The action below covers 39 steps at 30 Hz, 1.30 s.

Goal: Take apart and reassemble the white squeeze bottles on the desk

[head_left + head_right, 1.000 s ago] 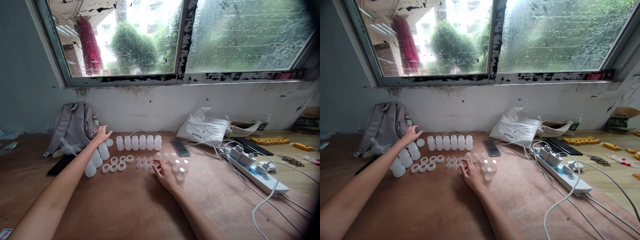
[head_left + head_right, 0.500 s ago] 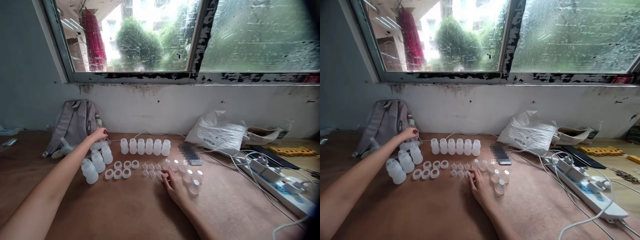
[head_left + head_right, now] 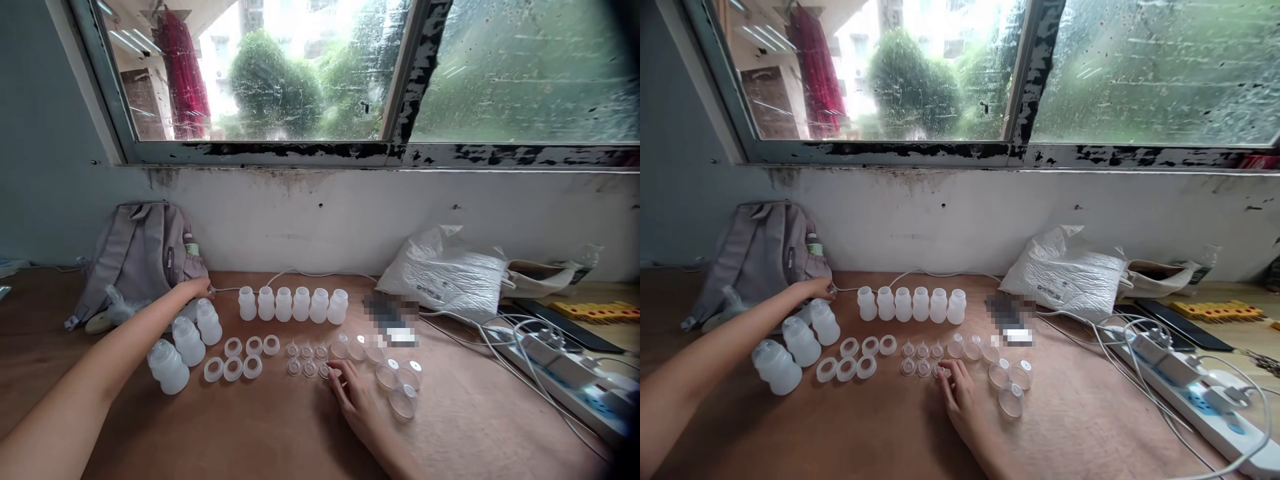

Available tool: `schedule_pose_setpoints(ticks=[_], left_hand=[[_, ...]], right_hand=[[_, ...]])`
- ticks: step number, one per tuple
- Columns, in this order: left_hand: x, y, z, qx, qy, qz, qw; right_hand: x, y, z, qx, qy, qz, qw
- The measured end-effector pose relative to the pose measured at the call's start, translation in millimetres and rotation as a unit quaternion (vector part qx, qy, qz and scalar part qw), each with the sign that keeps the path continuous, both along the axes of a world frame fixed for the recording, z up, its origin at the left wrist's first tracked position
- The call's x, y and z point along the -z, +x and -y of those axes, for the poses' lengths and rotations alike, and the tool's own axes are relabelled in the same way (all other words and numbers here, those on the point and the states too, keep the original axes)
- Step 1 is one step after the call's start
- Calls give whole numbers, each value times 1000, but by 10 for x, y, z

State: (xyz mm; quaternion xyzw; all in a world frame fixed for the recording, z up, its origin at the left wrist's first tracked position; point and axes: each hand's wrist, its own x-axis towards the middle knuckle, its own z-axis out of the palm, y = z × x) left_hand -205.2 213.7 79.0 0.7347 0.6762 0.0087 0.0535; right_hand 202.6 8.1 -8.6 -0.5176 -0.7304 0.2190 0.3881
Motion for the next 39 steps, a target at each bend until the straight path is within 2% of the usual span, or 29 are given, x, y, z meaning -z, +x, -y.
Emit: schedule_pose_setpoints(ticks=[3,5,10,13,17,21,27,39], left_hand=[[-68,26,-35,-5,-39,-16,999],[-183,27,-34,1,-41,-15,999],[-563,35,76,20,14,-27,999],[-677,97,199,-6,39,-51,998],[-657,275,398,-28,57,-82,995],[-610,513,567,-7,56,-102,993],[-594,780,631,3,42,-152,987],[-606,858,727,34,37,-165,985]], right_hand=[[-12,-4,0,2,-1,-4,1000],[-22,-9,2,4,1,-4,1000],[-28,-18,12,-1,13,6,1000],[-15,-14,13,-1,20,6,1000],[10,-4,-2,-6,22,3,1000],[23,1,-12,-5,22,3,1000],[17,3,-4,-8,24,1,1000],[5,-14,19,-3,42,4,999]])
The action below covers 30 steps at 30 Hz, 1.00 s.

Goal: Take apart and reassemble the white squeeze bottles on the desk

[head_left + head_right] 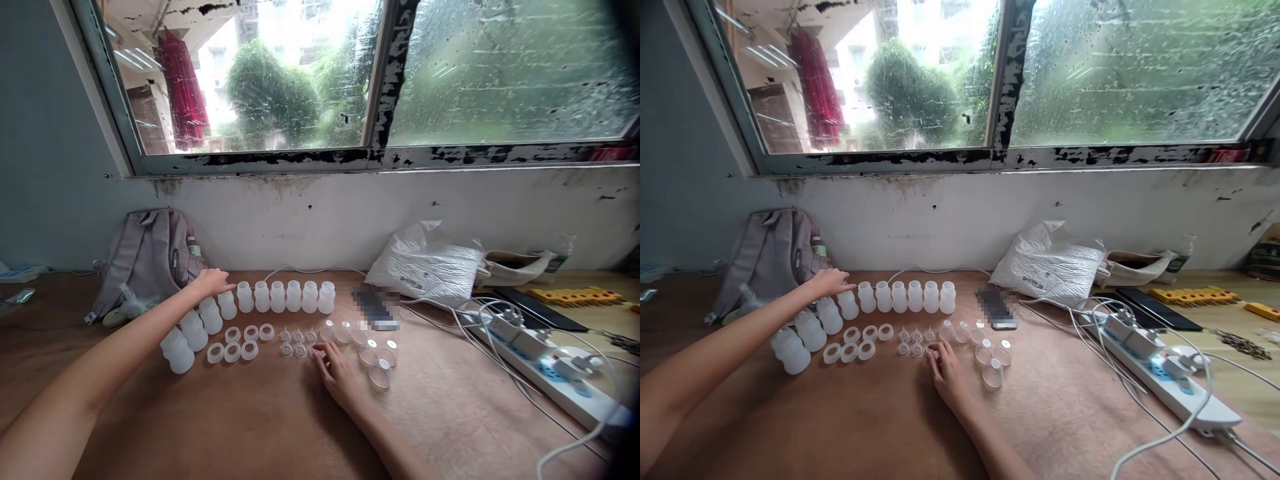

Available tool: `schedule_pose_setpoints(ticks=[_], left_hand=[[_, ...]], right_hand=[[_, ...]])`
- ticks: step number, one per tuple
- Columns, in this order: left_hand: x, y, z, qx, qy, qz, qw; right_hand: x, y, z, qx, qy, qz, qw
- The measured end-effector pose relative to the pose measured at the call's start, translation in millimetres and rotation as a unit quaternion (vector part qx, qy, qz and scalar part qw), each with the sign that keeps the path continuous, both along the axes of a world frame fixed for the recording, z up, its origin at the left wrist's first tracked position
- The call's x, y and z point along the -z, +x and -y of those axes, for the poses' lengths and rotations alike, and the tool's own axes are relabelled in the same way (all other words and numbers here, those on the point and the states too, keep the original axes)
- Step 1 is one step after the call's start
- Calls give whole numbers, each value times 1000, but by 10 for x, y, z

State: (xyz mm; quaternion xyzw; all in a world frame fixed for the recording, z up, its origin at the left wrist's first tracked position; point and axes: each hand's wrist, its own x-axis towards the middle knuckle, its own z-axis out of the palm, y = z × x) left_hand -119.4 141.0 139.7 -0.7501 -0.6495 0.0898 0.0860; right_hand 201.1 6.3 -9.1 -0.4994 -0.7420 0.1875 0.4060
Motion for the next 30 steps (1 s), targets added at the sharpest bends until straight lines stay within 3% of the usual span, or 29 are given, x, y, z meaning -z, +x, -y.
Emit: schedule_pose_setpoints(ticks=[24,27,30], left_hand=[[-91,-9,121,7,-8,5,1000],[-126,57,268,50,62,38,996],[-1,219,572,135,129,108,977]], right_hand=[[12,-2,6,13,2,6,1000],[8,-6,10,13,5,6,1000],[3,-10,16,7,3,13,1000]])
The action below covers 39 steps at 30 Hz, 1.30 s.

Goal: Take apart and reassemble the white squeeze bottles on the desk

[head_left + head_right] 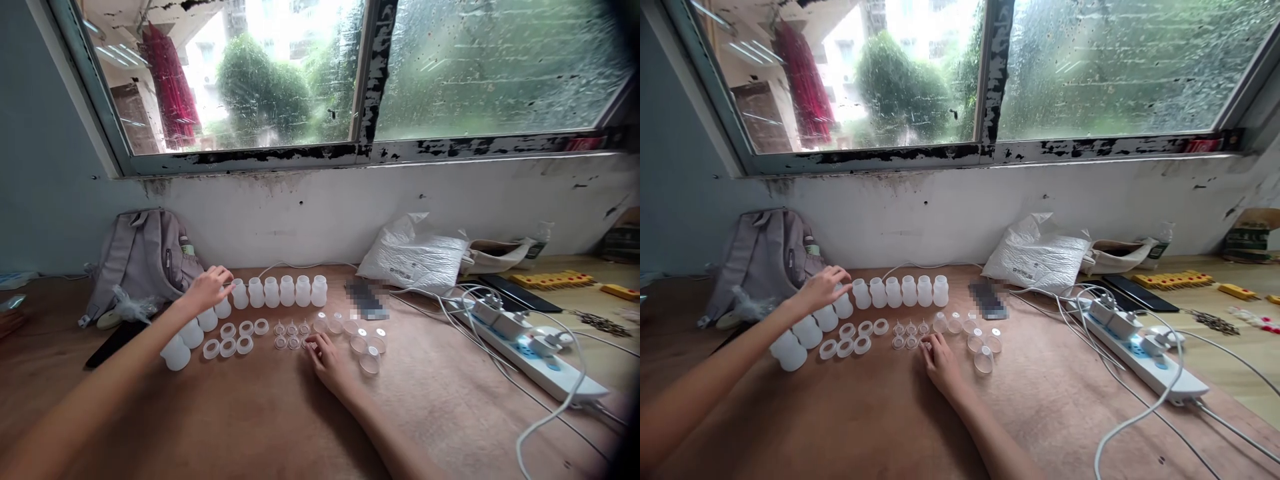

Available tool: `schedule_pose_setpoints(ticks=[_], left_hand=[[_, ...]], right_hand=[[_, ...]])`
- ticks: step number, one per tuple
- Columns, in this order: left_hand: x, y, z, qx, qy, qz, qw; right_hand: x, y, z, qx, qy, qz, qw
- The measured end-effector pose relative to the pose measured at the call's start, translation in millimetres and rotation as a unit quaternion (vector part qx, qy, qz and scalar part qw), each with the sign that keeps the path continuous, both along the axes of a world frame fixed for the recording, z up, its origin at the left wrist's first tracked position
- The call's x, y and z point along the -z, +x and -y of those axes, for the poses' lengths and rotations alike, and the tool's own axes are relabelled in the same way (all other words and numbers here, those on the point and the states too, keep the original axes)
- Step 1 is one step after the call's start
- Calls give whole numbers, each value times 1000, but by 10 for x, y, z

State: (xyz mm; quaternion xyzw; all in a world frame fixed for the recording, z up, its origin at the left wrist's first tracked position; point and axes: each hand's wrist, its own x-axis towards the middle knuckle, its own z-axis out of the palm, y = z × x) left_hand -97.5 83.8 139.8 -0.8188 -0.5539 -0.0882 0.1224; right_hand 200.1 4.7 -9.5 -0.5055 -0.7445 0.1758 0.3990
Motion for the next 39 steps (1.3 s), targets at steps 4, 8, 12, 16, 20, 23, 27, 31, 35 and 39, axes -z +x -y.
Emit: schedule_pose_setpoints(ticks=[4,8,12,16,20,23,27,31,35,39], left_hand=[[542,258,496,30,-18,52,998],[1153,395,766,-34,2,78,996],[1352,476,772,-59,-19,102,993],[1202,693,723,-7,-6,190,982],[1099,999,715,62,12,298,953],[1185,1147,728,56,33,383,922],[1364,1168,752,62,11,424,903],[1386,1106,799,110,-17,413,904],[1311,1092,860,198,-43,358,912],[1299,1121,885,239,-73,287,925]], right_hand=[[23,6,-5,11,12,18,1000],[95,28,-41,26,43,57,997],[137,34,-71,12,50,77,996],[82,22,-39,-22,83,23,996],[-34,12,61,-65,103,-25,992],[-111,-14,157,-129,85,-15,988],[-143,-82,234,-190,49,11,981],[-134,-91,226,-184,47,-27,981],[-128,-23,178,-117,90,-80,986],[-102,5,134,-83,109,-83,987]])
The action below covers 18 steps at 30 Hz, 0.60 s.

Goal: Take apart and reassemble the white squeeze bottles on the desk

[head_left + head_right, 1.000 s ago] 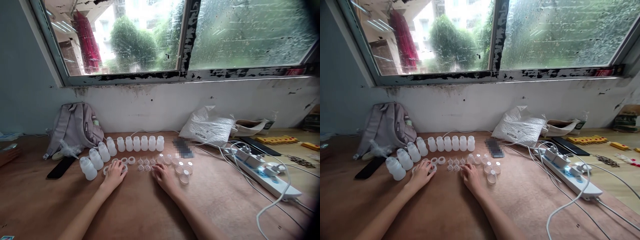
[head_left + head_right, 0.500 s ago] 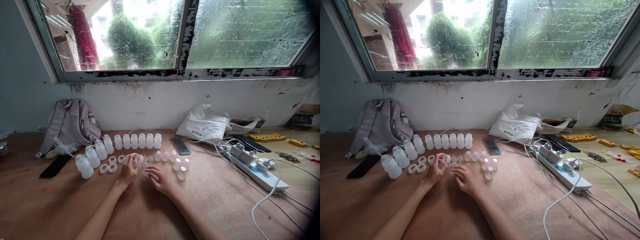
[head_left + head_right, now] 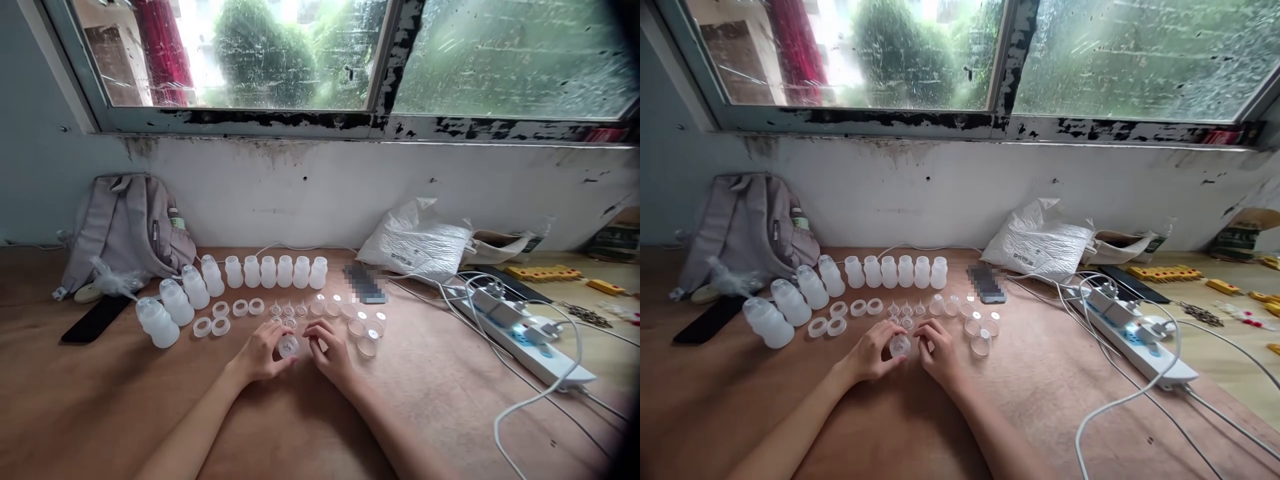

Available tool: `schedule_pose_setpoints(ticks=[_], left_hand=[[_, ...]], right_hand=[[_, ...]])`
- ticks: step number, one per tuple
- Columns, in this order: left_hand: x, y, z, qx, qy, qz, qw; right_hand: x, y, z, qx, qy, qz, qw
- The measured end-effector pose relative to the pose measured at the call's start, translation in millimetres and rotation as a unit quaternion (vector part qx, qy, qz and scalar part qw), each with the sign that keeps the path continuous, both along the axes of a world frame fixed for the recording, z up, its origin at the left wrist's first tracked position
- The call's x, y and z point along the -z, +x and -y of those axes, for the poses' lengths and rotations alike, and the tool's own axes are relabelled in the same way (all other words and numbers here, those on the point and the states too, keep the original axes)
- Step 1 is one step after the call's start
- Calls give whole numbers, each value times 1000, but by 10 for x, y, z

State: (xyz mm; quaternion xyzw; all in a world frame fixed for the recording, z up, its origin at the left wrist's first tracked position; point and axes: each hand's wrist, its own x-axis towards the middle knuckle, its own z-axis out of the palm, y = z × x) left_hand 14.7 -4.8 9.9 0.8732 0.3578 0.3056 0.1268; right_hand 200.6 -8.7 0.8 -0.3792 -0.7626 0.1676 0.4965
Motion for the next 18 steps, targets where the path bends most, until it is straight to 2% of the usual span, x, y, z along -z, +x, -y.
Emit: schedule_pose_setpoints(ticks=[5,11,18], left_hand=[[41,31,-6,-19,-8,-44,999],[58,56,0,-35,-12,-49,998],[87,49,-34,-56,0,3,998]], right_hand=[[52,-36,-22,5,-7,22,1000],[83,-48,-25,15,-18,38,999],[118,-33,-48,12,-49,60,997]])
